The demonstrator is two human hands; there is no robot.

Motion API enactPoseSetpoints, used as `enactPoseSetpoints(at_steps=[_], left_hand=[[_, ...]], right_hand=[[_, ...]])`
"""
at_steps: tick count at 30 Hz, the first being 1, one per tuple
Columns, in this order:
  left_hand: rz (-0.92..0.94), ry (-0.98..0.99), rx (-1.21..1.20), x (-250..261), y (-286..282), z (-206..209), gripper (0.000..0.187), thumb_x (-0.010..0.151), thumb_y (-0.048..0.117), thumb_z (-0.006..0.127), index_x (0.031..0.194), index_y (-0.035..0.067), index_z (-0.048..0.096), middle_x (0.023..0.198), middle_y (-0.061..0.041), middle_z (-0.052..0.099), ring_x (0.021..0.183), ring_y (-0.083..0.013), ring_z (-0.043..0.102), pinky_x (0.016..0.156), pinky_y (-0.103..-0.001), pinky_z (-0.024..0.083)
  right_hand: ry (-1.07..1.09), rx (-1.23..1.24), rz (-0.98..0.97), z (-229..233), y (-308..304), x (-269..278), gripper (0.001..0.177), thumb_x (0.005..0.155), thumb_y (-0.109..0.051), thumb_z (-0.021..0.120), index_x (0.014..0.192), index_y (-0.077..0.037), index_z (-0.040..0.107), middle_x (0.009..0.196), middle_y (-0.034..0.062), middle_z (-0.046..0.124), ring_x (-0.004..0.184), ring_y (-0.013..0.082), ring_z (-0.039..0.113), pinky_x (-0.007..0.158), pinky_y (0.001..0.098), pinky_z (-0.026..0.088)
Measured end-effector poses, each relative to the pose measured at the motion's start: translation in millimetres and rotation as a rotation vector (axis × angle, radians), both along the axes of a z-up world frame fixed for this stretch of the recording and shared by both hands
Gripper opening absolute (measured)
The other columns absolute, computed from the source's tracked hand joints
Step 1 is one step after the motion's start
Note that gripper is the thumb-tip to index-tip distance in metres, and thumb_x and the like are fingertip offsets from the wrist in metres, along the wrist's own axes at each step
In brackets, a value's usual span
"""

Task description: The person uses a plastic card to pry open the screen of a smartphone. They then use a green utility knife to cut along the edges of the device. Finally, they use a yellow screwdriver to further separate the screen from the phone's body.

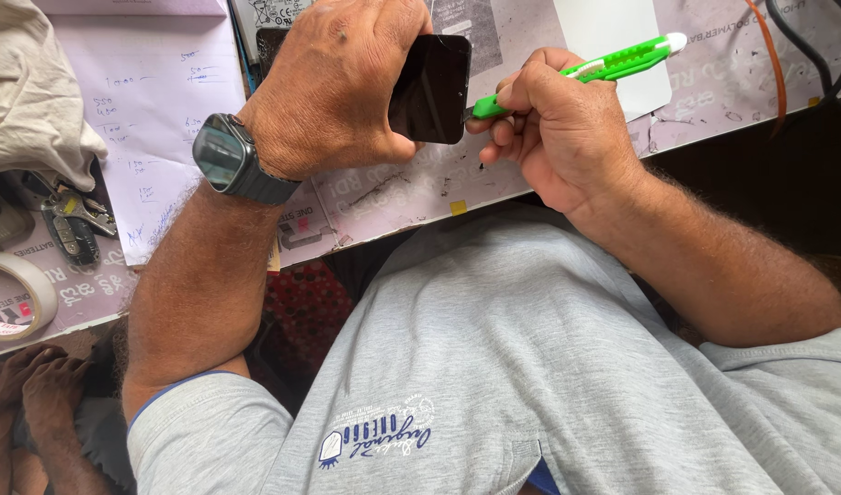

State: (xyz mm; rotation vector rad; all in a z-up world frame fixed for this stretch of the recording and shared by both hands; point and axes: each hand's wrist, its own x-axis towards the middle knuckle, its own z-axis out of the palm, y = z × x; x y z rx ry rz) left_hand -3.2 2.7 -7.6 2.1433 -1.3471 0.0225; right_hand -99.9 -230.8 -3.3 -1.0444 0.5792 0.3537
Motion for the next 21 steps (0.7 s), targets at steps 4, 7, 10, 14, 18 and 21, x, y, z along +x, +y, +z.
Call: enactPoseSetpoints(at_steps=[4,7,10,14,18,21], left_hand=[[-0.028,0.057,-0.006,1.5,2.0,4.8,0.068,0.062,0.016,0.094,0.114,0.001,0.052,0.102,-0.016,0.059,0.097,-0.0374,0.062,0.083,-0.047,0.049],[-0.033,0.111,0.006,5.7,-4.7,15.0,0.07,0.06,0.018,0.094,0.114,0.001,0.052,0.102,-0.017,0.058,0.091,-0.0395,0.06,0.078,-0.049,0.047],[0.01,0.143,0.023,4.9,-8.1,25.4,0.067,0.058,0.017,0.093,0.108,0.002,0.051,0.098,-0.018,0.058,0.088,-0.04,0.059,0.076,-0.049,0.047],[0.059,0.167,0.069,5.5,-11.4,34.6,0.063,0.058,0.016,0.092,0.104,0.003,0.052,0.093,-0.017,0.059,0.083,-0.0385,0.061,0.074,-0.049,0.048],[0.116,0.324,0.068,5.2,-12.5,40.2,0.067,0.057,0.018,0.093,0.109,0.001,0.053,0.094,-0.016,0.062,0.084,-0.0364,0.065,0.074,-0.048,0.053],[0.17,0.36,0.144,5.3,-13.3,40.9,0.064,0.06,0.018,0.092,0.108,0.002,0.053,0.095,-0.016,0.063,0.084,-0.0351,0.067,0.072,-0.047,0.055]], right_hand=[[-0.057,-0.011,0.017,-7.3,2.2,-1.6,0.009,0.089,0.001,0.059,0.083,-0.004,0.054,0.08,0.0142,0.065,0.062,0.0196,0.065,0.058,0.0393,0.063],[-0.306,-0.207,0.163,-6.7,-7.3,0.6,0.003,0.089,0.0,0.061,0.09,-0.001,0.058,0.084,0.0142,0.07,0.065,0.02,0.069,0.06,0.036,0.063],[-0.681,-0.716,0.411,6.0,-22.3,-1.5,0.009,0.089,-0.003,0.068,0.096,0.0,0.063,0.085,0.0117,0.073,0.071,0.0182,0.073,0.063,0.0324,0.061],[-1.057,-0.87,0.558,13.7,-36.1,7.3,0.016,0.091,-0.009,0.076,0.097,-0.002,0.062,0.087,0.0099,0.073,0.076,0.0165,0.072,0.065,0.0318,0.059],[-0.742,-0.429,0.434,2.7,-43.2,3.9,0.015,0.095,-0.008,0.074,0.1,-0.001,0.062,0.089,0.0128,0.074,0.073,0.0167,0.072,0.064,0.031,0.06],[-0.672,0.049,0.188,-5.5,-48.7,6.8,0.012,0.099,-0.007,0.07,0.101,-0.003,0.059,0.094,0.0168,0.073,0.079,0.0196,0.073,0.072,0.0345,0.065]])
